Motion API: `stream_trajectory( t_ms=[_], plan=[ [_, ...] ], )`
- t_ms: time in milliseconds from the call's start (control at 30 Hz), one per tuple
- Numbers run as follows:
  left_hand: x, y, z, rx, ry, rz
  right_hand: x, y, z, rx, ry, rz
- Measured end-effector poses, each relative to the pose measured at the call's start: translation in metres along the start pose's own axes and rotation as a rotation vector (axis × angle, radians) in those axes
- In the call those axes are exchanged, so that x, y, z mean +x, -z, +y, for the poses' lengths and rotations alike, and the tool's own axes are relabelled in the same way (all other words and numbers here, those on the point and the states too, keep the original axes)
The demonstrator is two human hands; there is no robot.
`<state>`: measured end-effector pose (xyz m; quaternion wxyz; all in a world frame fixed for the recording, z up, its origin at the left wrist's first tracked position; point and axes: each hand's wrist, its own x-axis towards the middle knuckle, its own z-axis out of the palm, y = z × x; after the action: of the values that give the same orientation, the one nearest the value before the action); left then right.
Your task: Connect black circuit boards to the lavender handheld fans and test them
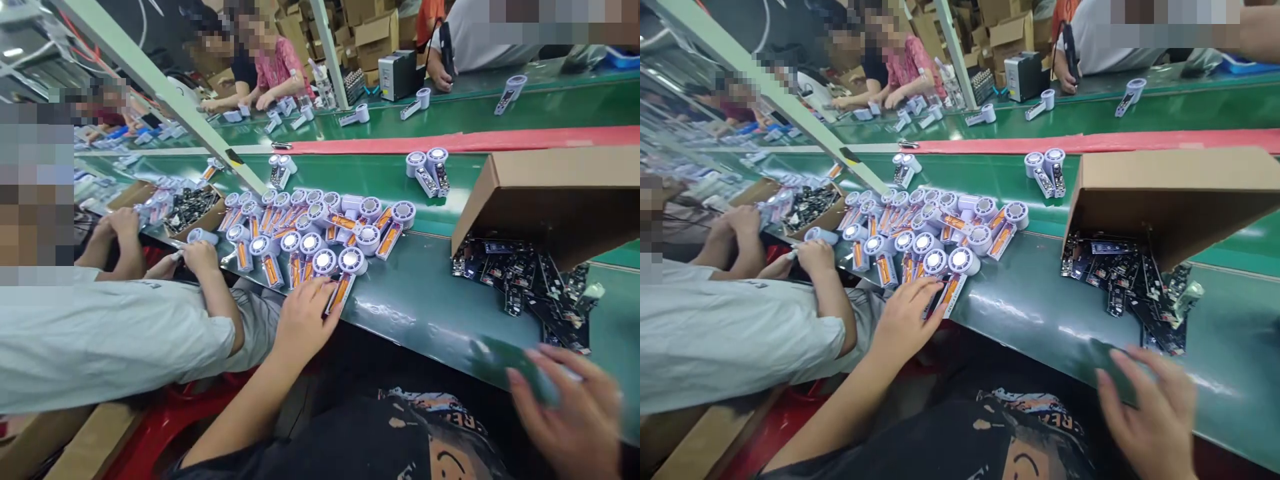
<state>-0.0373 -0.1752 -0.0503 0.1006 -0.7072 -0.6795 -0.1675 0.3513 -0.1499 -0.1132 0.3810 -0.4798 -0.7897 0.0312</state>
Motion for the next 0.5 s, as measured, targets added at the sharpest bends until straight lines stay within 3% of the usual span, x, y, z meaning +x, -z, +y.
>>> stream_trajectory(
  t_ms=[100,167,233,300,400,500],
  plan=[
    [-0.022,-0.013,-0.024,0.072,0.150,0.015,0.032,-0.032,-0.068,0.199,0.223,-0.175],
    [-0.031,-0.022,-0.031,0.038,0.149,0.019,0.057,-0.051,-0.109,0.222,0.295,-0.435],
    [-0.036,-0.030,-0.031,-0.004,0.129,0.031,0.082,-0.072,-0.143,0.143,0.320,-0.676],
    [-0.037,-0.034,-0.029,-0.060,0.118,0.041,0.101,-0.092,-0.169,0.012,0.255,-0.841],
    [-0.040,-0.037,-0.026,-0.130,0.101,0.068,0.111,-0.116,-0.189,-0.062,0.206,-0.859],
    [-0.046,-0.040,-0.028,-0.058,0.127,0.100,0.107,-0.124,-0.195,-0.095,0.177,-0.849]
  ],
)
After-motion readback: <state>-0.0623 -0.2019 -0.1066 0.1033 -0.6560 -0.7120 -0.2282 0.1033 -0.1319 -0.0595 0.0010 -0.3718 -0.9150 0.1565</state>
